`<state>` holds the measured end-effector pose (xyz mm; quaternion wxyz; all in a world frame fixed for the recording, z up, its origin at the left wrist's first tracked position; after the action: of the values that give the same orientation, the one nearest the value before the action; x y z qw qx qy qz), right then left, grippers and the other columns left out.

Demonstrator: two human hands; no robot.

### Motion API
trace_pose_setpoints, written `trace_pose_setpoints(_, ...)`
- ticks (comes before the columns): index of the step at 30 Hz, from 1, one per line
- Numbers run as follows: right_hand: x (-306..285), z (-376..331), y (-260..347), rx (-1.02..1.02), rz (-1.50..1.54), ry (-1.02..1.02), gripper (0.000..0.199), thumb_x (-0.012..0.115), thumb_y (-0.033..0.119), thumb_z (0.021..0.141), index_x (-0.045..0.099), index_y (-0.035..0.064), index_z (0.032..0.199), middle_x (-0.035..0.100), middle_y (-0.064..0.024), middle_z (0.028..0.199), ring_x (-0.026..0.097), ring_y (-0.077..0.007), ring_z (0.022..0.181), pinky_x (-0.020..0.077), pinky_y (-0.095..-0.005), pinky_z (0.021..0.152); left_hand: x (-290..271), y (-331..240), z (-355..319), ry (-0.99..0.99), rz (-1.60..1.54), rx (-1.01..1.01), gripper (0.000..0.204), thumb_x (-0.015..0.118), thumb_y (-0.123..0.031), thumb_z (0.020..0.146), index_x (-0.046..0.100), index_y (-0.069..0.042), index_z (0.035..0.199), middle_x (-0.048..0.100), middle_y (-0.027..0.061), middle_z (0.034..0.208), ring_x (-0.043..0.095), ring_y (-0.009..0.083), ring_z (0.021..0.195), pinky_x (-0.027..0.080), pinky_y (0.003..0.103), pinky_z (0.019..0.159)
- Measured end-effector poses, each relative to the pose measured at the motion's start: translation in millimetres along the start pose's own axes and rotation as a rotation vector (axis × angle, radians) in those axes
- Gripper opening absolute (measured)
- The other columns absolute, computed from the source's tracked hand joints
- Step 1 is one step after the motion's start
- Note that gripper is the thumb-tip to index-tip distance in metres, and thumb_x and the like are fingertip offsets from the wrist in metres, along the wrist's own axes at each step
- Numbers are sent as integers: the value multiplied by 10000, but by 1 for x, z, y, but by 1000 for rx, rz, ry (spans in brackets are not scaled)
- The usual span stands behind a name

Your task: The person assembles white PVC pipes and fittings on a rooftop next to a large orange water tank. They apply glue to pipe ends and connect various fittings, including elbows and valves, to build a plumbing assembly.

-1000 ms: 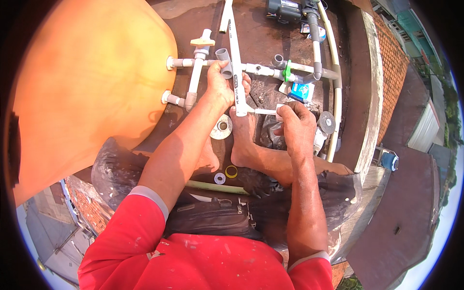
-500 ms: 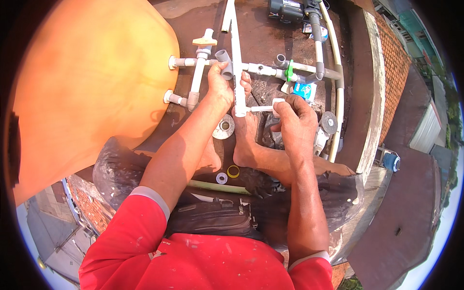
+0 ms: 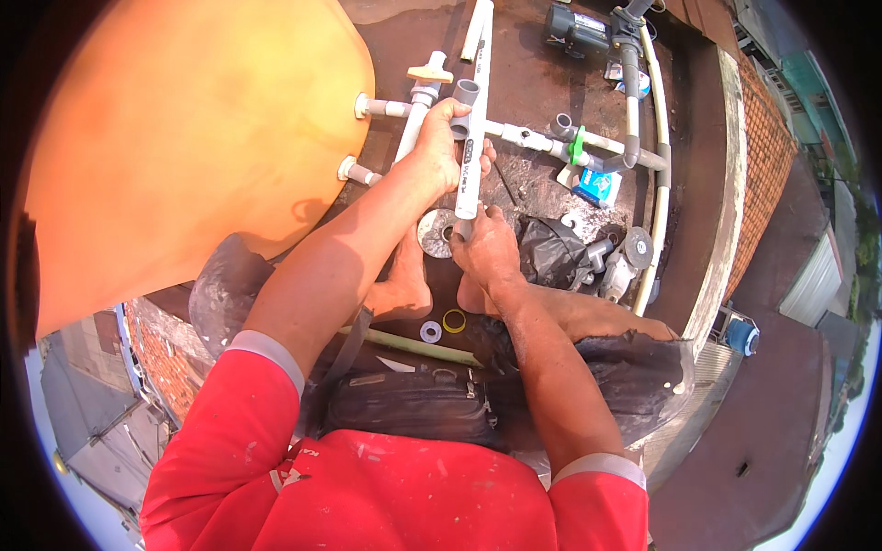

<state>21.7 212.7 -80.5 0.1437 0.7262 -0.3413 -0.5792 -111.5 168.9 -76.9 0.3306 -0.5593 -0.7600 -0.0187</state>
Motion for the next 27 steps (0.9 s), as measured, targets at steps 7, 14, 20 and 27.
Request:
trace_pose_setpoints(7,64,21,0,-65,-335,61,396,878,333,811,804,100,1122,684,-184,1282,636,-396,1247,494,-541,1047,-12,4,-2,-43,11,-24,399,680,-388,881,627,-25,1038,635,189,835,656,351,746,561,437,601)
trace_pose_setpoints(14,-6,74,-42,464,1055,-66,381,598,326,1049,760,-14,1109,779,-152,901,772,-267,809,624,-417,776,-27,-4,-5,-38,33,1,374,687,-375,882,649,-23,1004,656,190,806,676,355,706,579,441,601)
trace_pose_setpoints(20,-6,156,14,344,1366,198,322,599,277,1090,731,-16,1110,722,-122,871,708,-208,720,611,-379,648,-34,-3,-40,9,123,40,456,683,-349,898,657,11,1177,698,245,1045,744,382,875,665,507,800)
trace_pose_setpoints(27,-13,138,52,382,1789,173,194,566,222,1137,544,41,1070,564,-40,808,540,-141,621,476,-330,508,-138,-40,-153,-4,212,343,449,832,-108,962,578,-111,1331,691,104,1148,725,228,929,635,388,814)
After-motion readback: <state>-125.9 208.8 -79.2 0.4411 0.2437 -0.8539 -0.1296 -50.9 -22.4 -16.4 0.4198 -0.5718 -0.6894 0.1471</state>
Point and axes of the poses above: each hand's wrist, its own z-axis towards the middle knuckle, its own x-axis out of the palm, y = z × x, the point moved 10 cm from there along z, towards the middle knuckle
